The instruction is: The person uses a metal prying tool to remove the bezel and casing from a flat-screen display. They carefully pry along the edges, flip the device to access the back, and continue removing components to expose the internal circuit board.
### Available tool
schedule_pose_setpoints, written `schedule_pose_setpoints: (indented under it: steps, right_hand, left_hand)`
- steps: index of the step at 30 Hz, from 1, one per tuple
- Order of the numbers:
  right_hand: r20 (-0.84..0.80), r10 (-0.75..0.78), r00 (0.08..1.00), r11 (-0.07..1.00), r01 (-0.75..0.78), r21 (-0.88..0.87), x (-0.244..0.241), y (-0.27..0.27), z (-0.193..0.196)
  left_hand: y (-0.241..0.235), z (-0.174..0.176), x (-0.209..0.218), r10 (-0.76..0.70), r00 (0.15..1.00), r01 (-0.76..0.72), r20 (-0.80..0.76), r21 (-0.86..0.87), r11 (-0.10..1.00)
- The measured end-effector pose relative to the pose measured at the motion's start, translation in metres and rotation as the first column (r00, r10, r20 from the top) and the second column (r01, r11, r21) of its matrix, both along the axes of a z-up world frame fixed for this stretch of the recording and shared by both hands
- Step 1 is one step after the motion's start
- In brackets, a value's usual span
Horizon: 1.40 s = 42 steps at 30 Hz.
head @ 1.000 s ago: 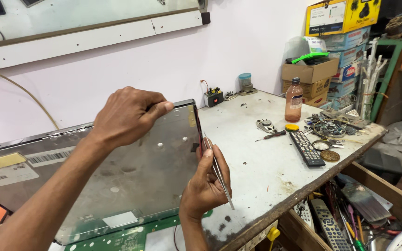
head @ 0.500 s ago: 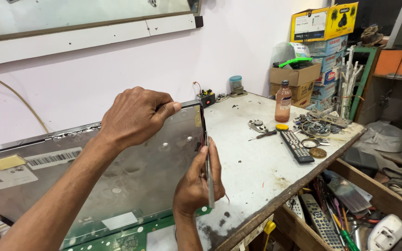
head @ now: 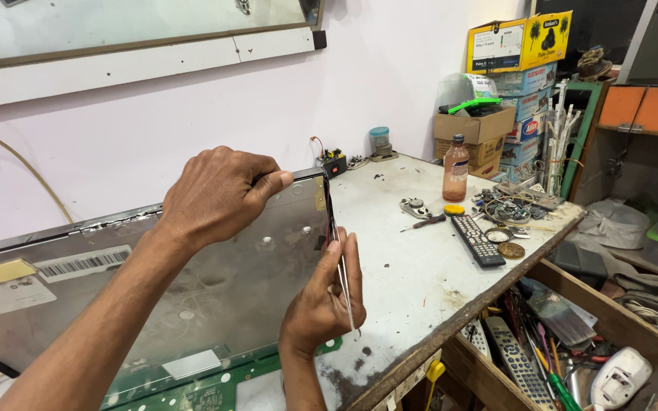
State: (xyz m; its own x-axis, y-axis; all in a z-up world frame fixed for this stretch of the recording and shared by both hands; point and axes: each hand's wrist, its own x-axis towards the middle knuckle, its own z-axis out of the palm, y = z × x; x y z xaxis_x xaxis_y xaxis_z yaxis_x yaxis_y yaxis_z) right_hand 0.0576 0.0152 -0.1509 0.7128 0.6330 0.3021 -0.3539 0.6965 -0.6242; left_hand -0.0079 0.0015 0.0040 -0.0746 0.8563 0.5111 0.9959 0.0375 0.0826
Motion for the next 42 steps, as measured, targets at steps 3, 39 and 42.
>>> schedule_pose_setpoints:
  steps: [3,39,42]
  right_hand:
    - [-0.010,0.025,1.000,0.998,-0.025,-0.055,0.002,0.002,0.000]
    - [0.015,0.761,0.649,0.625,-0.739,0.251,0.114,0.077,-0.032]
    - [-0.066,0.637,0.768,0.769,-0.639,-0.015,0.116,0.059,-0.067]
  left_hand:
    - [0.000,0.000,0.000,-0.002,1.000,0.002,-0.001,0.007,1.000]
    - [0.006,0.008,-0.007,-0.044,0.953,0.069,0.299,-0.071,0.995]
    - [0.006,0.007,-0.007,-0.014,0.960,0.037,0.279,-0.076,0.996]
